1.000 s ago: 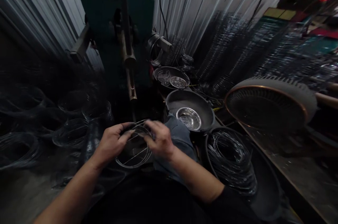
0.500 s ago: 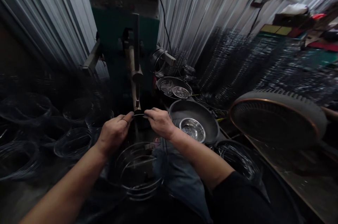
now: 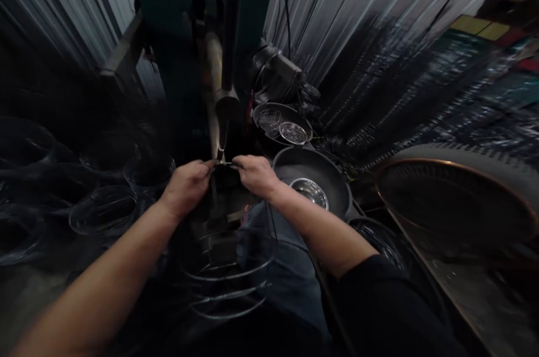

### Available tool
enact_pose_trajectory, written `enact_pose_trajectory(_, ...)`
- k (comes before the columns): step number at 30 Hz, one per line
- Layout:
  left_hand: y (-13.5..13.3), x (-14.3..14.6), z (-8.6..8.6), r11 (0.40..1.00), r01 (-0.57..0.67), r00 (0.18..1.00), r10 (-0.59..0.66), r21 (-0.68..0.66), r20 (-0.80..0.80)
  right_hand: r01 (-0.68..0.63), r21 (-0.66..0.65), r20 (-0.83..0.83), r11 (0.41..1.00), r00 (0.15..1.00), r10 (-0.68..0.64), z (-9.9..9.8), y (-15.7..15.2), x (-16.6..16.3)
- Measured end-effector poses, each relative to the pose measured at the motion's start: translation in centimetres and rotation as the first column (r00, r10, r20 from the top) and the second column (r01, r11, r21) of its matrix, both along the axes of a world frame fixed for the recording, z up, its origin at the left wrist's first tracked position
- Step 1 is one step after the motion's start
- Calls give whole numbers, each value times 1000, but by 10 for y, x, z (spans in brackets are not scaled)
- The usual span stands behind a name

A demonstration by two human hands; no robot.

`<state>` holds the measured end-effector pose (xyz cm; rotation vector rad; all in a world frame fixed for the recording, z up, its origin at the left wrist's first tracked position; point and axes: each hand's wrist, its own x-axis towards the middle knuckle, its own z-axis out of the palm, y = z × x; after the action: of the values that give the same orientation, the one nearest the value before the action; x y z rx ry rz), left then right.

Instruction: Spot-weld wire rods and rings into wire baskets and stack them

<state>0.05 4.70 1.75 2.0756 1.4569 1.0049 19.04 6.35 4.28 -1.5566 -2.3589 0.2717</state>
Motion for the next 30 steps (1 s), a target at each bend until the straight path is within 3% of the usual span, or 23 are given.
enact_pose_trajectory(6, 5, -3, -7, 998, 6, 982, -17, -61, -187, -46, -94, -192, 995, 981, 27, -23, 21, -3)
enact_pose_trajectory(10, 3, -6, -17, 997, -26, 973, 8, -75, -231, -70, -104, -163, 992, 985, 52, -30, 20, -7)
enact_pose_trajectory(14, 3, -9, -18, 999, -53, 969, 48, -11, -241, -56, -69, -96, 996, 994, 49, -19, 13, -10)
enact_pose_trajectory(21, 6, -11, -7, 993, -14, 977, 39, 117, -211, -27, -36, 25, 999, 999, 28, 6, 16, -11)
enact_pose_trajectory(30, 21, -8, 7, 992, -32, 974, 58, 123, -220, -48, -36, 31, 998, 998, 49, 19, 36, -11)
